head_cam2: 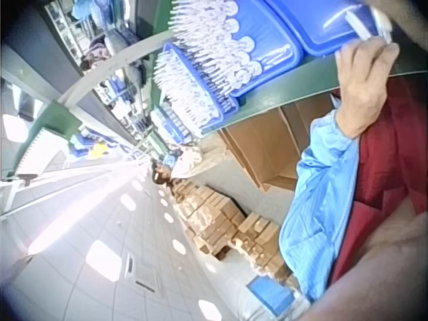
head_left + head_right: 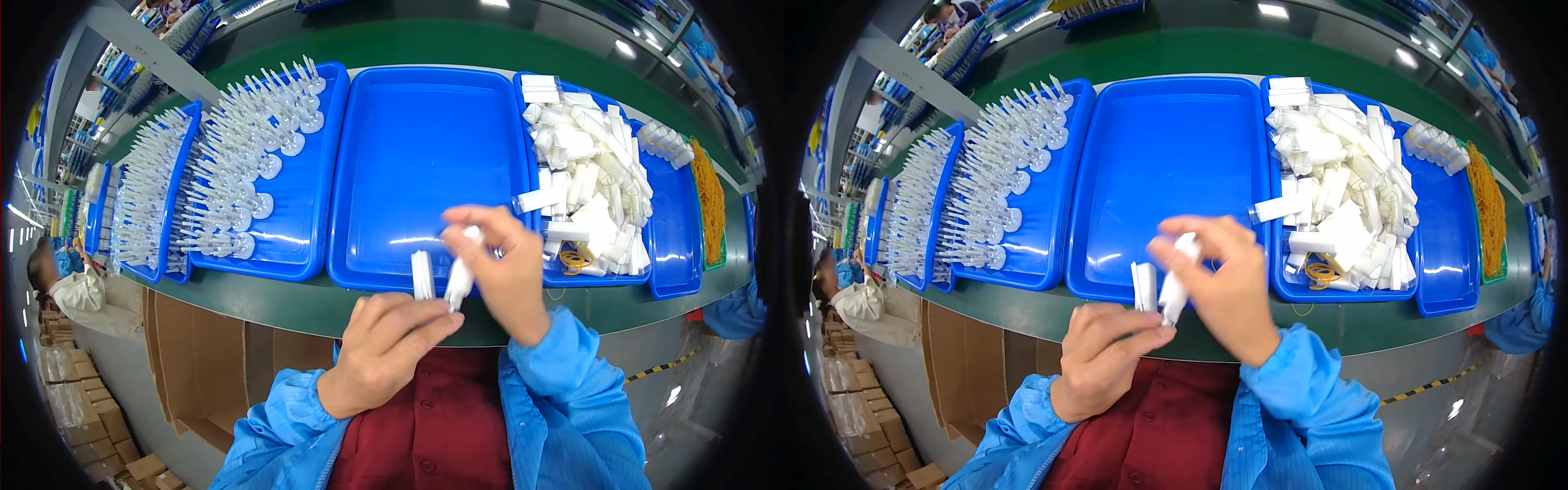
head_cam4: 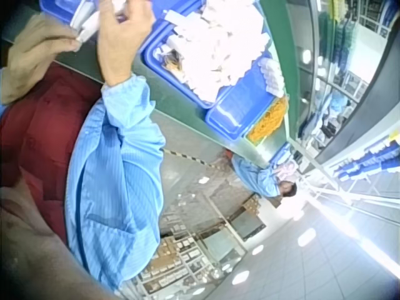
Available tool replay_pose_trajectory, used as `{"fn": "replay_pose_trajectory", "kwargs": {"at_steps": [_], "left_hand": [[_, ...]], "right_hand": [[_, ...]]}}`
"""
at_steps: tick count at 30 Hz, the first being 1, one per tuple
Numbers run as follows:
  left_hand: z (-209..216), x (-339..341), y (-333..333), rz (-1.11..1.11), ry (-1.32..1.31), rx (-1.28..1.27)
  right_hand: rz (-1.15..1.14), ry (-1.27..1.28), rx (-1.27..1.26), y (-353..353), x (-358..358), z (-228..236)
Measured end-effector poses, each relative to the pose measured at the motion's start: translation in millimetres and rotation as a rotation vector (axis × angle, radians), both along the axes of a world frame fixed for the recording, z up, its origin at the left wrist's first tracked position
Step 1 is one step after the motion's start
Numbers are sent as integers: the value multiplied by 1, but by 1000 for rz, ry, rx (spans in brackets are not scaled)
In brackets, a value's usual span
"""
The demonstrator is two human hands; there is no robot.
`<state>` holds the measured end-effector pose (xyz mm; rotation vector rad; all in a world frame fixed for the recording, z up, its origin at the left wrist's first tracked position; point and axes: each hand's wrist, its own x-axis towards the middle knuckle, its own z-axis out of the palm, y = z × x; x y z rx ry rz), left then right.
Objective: Assemble small white plastic components and group them using rubber bands.
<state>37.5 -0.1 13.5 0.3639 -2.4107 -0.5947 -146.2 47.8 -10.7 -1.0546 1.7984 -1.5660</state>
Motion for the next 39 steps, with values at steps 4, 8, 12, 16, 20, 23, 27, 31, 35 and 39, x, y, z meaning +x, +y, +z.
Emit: {"fn": "replay_pose_trajectory", "kwargs": {"at_steps": [4,8,12,16,20,23,27,31,35,39], "left_hand": [[-10,3,3,134,122,26],[-9,2,-2,141,125,33],[-23,2,-3,97,147,63],[-30,1,-2,175,184,176],[-28,-4,-4,131,188,186],[-22,-3,-4,85,142,140],[-5,-1,-2,4,98,92],[5,1,-1,-11,43,72],[3,4,2,15,49,94],[3,2,2,30,53,121]], "right_hand": [[11,315,-122,8,15,5],[-60,-45,-130,16,35,7],[111,351,-73,18,-4,8],[-31,1406,198,22,-69,25],[57,1251,273,27,-92,20],[68,360,26,20,-71,36],[65,-516,-179,5,-23,38],[147,-565,-114,8,-7,30],[143,-480,-64,10,-9,21],[153,-493,-102,15,-7,22]]}}
